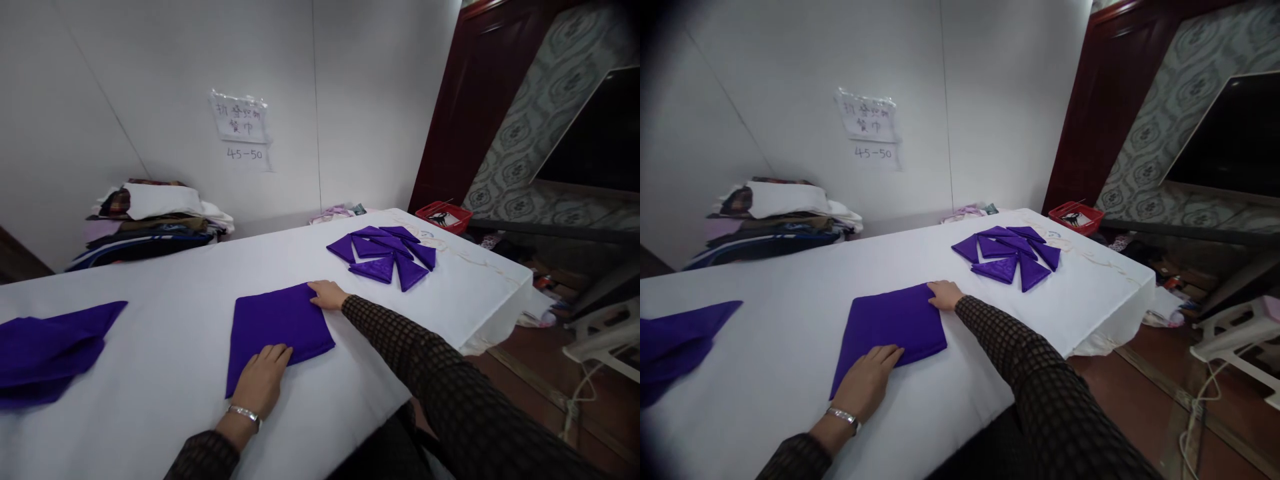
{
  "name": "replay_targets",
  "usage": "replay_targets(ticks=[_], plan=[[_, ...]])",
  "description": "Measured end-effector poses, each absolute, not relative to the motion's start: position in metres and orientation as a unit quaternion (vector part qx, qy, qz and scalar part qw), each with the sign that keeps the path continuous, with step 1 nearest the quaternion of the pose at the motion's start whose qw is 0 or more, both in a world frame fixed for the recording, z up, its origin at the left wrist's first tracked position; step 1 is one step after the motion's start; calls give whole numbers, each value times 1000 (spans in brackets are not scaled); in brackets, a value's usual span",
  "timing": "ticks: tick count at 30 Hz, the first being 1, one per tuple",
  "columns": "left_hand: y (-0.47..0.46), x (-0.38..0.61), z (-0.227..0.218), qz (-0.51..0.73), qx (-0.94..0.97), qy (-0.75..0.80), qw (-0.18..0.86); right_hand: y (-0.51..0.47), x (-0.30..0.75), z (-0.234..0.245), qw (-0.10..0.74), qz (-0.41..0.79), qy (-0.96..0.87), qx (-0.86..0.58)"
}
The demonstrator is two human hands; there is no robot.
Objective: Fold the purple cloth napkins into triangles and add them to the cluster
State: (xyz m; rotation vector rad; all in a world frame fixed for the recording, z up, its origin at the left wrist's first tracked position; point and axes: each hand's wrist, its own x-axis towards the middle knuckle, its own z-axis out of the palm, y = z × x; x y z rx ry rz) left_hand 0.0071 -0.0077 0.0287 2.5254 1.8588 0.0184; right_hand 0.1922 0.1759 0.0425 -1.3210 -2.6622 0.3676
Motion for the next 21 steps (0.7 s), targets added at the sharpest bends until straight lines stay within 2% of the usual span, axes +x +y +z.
replay_targets(ticks=[8, 14, 17, 21], plan=[[-1, -35, 29, 49, 826, 560, -41, 190, 178, 52, 39, 150, -873, -462], [10, -114, 27, 56, 788, 608, -81, 145, 193, 48, 7, 208, -851, -481], [5, -123, 23, 69, 765, 635, -81, 130, 208, 47, 30, 205, -842, -498], [-13, -75, 23, 106, 796, 596, -12, 139, 209, 54, 71, 174, -836, -515]])
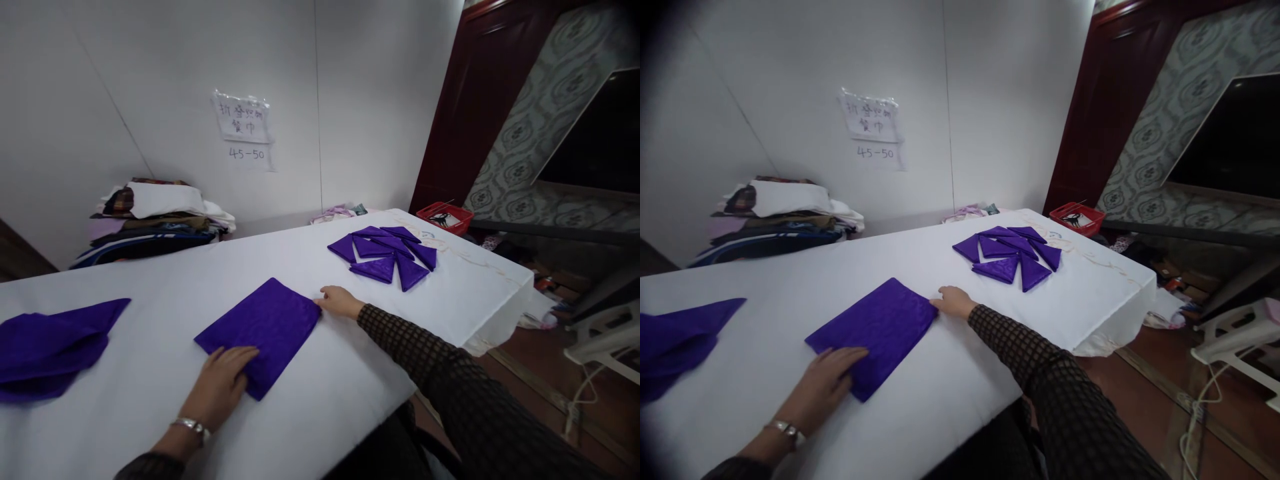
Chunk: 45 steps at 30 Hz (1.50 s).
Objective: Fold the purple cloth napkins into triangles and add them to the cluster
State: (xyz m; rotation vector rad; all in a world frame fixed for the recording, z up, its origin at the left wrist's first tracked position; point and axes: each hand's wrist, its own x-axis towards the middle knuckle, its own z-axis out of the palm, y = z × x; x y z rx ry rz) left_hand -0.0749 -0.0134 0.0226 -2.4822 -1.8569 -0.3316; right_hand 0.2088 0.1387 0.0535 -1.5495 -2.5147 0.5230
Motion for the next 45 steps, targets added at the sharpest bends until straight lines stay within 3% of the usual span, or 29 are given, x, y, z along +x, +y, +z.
replay_targets(ticks=[8, 15, 22, 26, 28, 36, 45], plan=[[-32, -6, 16, -137, -802, -581, 20, 147, 164, 55, 37, 167, -821, -545], [-31, -5, 23, -86, -793, -602, 36, 152, 163, 57, 50, 255, -796, -547], [-38, -31, 30, -93, -816, -570, 12, 112, 201, 50, 110, 458, -722, -507], [-51, -41, 30, -119, -829, -546, -15, 64, 230, 34, 223, 704, -512, -439], [-56, -34, 31, -129, -829, -544, -27, 45, 240, 30, 257, 754, -438, -416], [-62, 44, 35, -130, -820, -546, -111, 1, 251, 36, 330, 714, -451, -422], [-69, 67, 35, -162, -798, -565, -133, -7, 247, 44, 290, 703, -503, -410]])
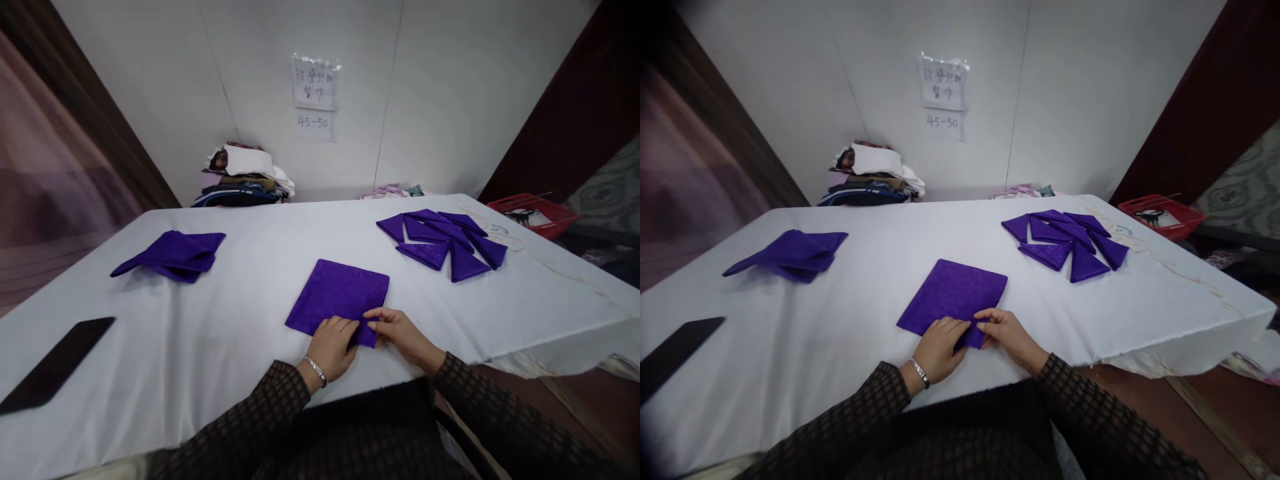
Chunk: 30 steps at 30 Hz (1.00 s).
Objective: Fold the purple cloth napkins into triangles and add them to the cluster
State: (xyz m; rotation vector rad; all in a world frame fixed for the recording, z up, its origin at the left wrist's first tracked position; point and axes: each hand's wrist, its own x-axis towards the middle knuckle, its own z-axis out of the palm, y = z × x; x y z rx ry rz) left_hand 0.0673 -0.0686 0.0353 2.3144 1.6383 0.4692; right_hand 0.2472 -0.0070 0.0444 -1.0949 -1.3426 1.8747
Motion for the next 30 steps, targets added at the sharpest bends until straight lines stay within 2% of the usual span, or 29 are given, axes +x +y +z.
replay_targets(ticks=[4, 8, 12, 15, 19, 23, 26, 30], plan=[[-62, 59, 34, 207, 764, 594, 146, 5, 238, 56, 300, 721, -488, -391], [-47, 47, 39, 260, 698, 635, 205, 20, 233, 63, 308, 740, -488, -346], [-37, 40, 42, 293, 661, 642, 256, 39, 232, 64, 250, 705, -575, -332], [-34, 39, 40, 308, 658, 632, 270, 51, 232, 65, 190, 595, -694, -360], [-34, 39, 38, 328, 654, 620, 283, 56, 231, 74, 154, 357, -844, -370], [-34, 39, 39, 317, 642, 634, 292, 54, 232, 81, 133, 202, -894, -378], [-34, 40, 41, 314, 644, 631, 298, 54, 232, 79, 170, 196, -906, -335], [-33, 40, 41, 319, 646, 626, 299, 55, 227, 74, 221, 293, -884, -289]])
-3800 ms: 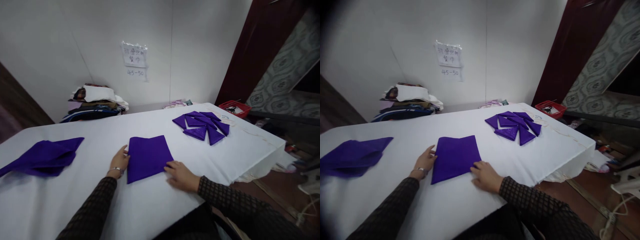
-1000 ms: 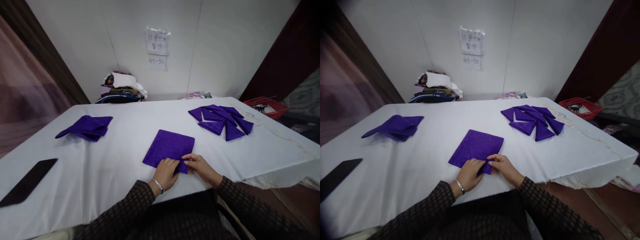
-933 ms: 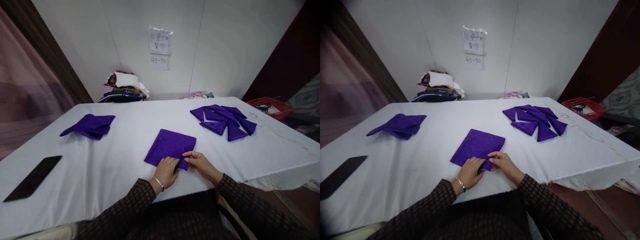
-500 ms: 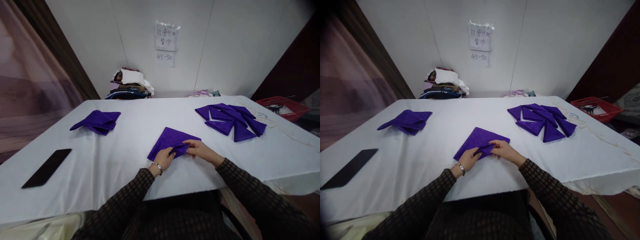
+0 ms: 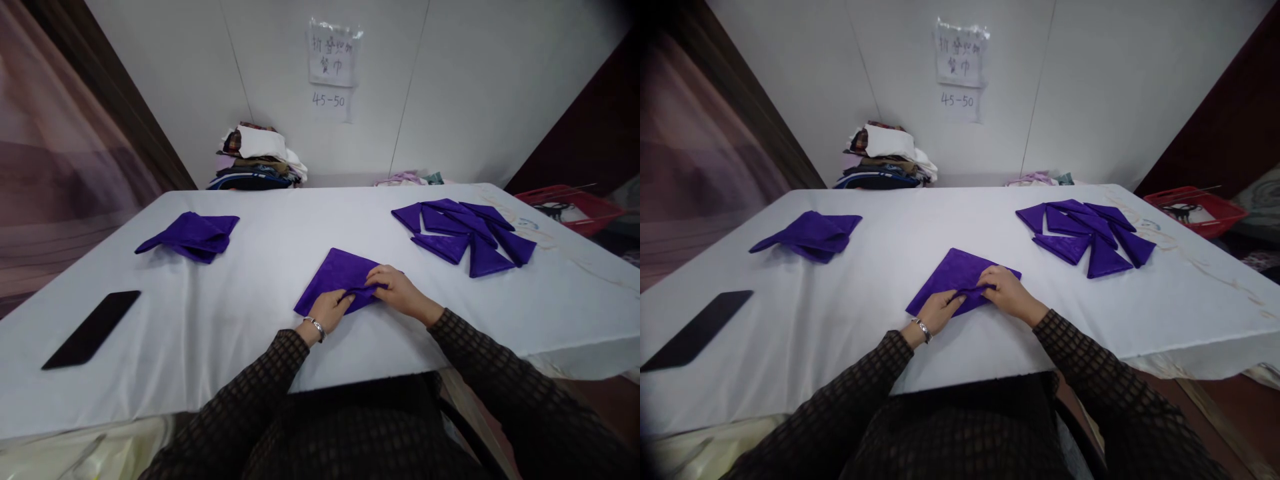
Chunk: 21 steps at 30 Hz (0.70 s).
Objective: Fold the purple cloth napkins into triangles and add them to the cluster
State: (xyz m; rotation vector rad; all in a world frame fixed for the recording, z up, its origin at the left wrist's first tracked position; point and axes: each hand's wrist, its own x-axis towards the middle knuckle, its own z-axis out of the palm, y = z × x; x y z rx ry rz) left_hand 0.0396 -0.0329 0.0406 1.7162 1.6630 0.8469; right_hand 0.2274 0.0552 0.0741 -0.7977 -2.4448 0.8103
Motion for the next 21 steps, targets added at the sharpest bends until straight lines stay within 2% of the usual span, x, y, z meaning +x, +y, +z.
replay_targets(ticks=[7, 11, 15, 21], plan=[[-33, 31, 46, 285, 637, 655, 289, 75, 213, 59, 218, 532, -730, -371], [-41, 14, 52, 227, 636, 694, 250, 97, 201, 56, 208, 619, -643, -400], [-54, -7, 50, 221, 621, 726, 195, 116, 185, 55, 213, 618, -631, -417], [-72, -25, 38, 244, 603, 749, 125, 140, 165, 41, 198, 524, -715, -419]])
